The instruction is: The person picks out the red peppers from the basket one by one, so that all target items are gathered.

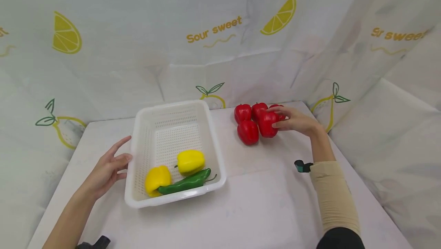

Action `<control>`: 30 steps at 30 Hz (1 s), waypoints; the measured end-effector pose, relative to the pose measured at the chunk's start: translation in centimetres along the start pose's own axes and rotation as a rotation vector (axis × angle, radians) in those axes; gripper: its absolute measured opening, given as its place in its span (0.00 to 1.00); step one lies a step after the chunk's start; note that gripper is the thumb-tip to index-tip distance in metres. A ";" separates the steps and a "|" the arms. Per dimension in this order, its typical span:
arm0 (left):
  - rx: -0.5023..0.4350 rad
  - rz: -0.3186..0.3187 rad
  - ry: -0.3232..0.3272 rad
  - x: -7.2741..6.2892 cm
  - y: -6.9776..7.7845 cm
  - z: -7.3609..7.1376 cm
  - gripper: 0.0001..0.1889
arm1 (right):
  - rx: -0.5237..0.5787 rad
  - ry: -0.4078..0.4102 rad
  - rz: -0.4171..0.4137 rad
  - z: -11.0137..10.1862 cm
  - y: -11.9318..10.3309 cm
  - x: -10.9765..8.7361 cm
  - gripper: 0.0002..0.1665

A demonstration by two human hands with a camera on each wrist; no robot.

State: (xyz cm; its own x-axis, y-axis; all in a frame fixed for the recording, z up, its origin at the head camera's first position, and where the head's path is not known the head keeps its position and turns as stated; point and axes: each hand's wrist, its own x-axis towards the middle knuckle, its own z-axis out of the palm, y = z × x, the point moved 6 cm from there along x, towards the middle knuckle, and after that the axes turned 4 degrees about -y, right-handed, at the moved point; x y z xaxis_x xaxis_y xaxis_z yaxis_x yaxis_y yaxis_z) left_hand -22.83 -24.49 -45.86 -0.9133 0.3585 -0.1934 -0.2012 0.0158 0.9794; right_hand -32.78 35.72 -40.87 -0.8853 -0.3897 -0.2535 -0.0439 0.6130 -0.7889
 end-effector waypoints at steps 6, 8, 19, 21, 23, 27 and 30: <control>0.004 0.002 -0.006 0.1 0.3 -0.9 0.40 | 0.023 -0.022 0.051 0.2 1.1 0.1 0.40; 0.014 0.005 -0.012 0.2 0.5 -1.2 0.40 | 0.022 -0.027 0.058 0.3 1.4 0.2 0.40; 0.096 0.004 -0.010 0.4 0.8 -2.3 0.38 | 0.061 -0.051 0.080 0.9 2.5 1.1 0.40; 0.108 0.009 -0.005 0.3 0.8 -2.5 0.38 | 0.068 -0.057 0.088 1.0 2.7 1.2 0.41; 0.115 0.009 -0.006 0.3 0.8 -2.6 0.37 | 0.075 -0.064 0.095 1.2 3.0 1.3 0.41; 0.119 0.001 -0.004 0.4 0.8 -2.6 0.37 | 0.084 -0.069 0.106 1.3 3.3 1.5 0.41; 0.127 -0.008 0.000 0.4 0.9 -2.7 0.37 | 0.080 -0.074 0.096 1.4 3.4 1.6 0.41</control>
State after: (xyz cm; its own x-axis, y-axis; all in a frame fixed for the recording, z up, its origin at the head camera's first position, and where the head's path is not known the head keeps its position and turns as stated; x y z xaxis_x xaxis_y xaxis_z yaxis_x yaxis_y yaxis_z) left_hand -24.30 -26.81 -45.22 -0.9119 0.3575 -0.2017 -0.1626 0.1366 0.9772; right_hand -33.64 36.23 -44.80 -0.8469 -0.3832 -0.3686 0.0795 0.5942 -0.8004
